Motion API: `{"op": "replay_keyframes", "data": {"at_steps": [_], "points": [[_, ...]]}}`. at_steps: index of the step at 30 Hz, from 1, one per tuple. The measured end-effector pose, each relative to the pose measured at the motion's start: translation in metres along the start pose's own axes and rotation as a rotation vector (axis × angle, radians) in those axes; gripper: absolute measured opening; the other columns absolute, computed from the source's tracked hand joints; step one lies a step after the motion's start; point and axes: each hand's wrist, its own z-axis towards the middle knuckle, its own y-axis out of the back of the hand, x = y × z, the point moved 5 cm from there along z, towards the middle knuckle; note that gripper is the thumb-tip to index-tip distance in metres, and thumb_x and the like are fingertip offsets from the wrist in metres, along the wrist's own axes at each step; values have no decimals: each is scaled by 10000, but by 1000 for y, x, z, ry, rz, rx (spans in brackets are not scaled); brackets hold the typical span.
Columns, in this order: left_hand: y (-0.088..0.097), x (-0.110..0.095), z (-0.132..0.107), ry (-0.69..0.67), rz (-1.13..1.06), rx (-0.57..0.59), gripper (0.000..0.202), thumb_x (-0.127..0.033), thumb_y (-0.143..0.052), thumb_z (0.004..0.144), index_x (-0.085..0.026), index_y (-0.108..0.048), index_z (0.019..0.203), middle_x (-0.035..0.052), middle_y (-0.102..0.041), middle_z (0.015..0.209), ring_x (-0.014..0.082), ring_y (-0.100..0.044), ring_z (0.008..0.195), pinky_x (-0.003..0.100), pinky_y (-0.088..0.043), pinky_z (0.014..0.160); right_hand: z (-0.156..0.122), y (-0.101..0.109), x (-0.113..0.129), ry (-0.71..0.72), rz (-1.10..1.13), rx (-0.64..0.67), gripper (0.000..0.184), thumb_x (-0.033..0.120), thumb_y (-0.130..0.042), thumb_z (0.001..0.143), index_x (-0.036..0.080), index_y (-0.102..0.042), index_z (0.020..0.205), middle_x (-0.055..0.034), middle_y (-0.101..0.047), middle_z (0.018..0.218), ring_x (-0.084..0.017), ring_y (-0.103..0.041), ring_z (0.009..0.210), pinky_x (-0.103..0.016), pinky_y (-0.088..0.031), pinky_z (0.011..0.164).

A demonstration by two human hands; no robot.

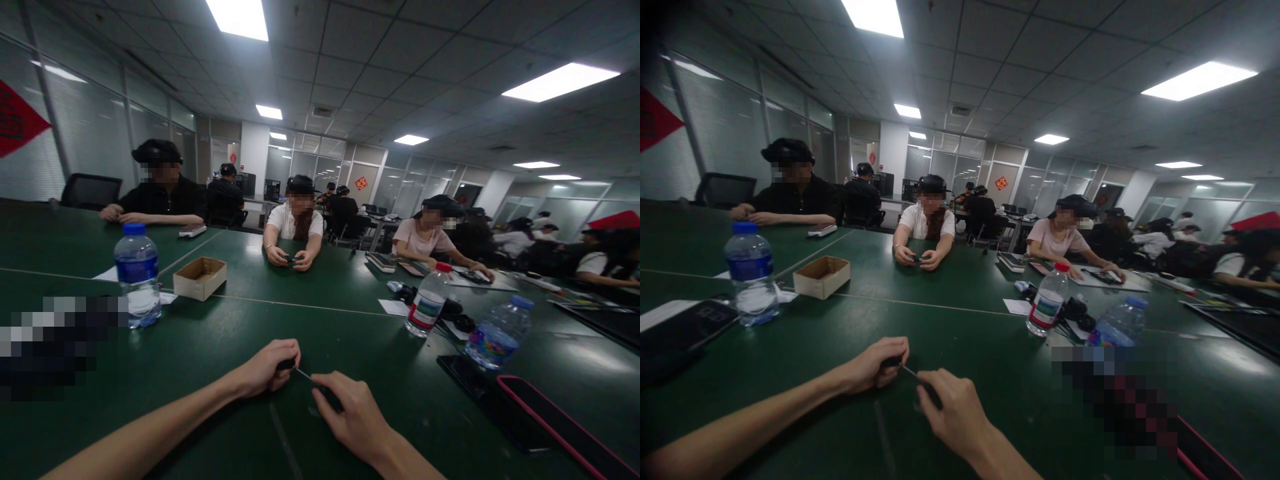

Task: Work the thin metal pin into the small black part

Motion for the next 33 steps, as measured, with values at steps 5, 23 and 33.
{"op": "replay_keyframes", "data": {"at_steps": [5, 23, 33], "points": [[1, 3, 1, -10, -8, 15, 238, -396, -482, 894, -180, -511, 799, -86, -310, 473, 70, -246, 356, 180, -177, 350, 1, 1, 1, 0, 4, 10, 227, 222, -502, 939, 177, -637, 1117, -63, -702, 936, -165, -663, 773, -263, -510, 646], [-1, 0, -1, -25, -2, 33, 238, -390, -469, 905, -179, -512, 804, -86, -315, 479, 70, -247, 362, 178, -178, 354, 2, 3, 3, 1, -4, 0, 229, 211, -507, 932, 172, -642, 1112, -69, -701, 936, -170, -668, 787, -260, -521, 656], [0, 2, 2, -22, -5, 16, 235, -389, -471, 898, -180, -515, 798, -85, -311, 477, 70, -236, 357, 184, -169, 352, 1, 1, 0, 5, -10, -5, 229, 212, -496, 930, 167, -644, 1099, -70, -699, 902, -175, -673, 768, -264, -524, 647]]}}
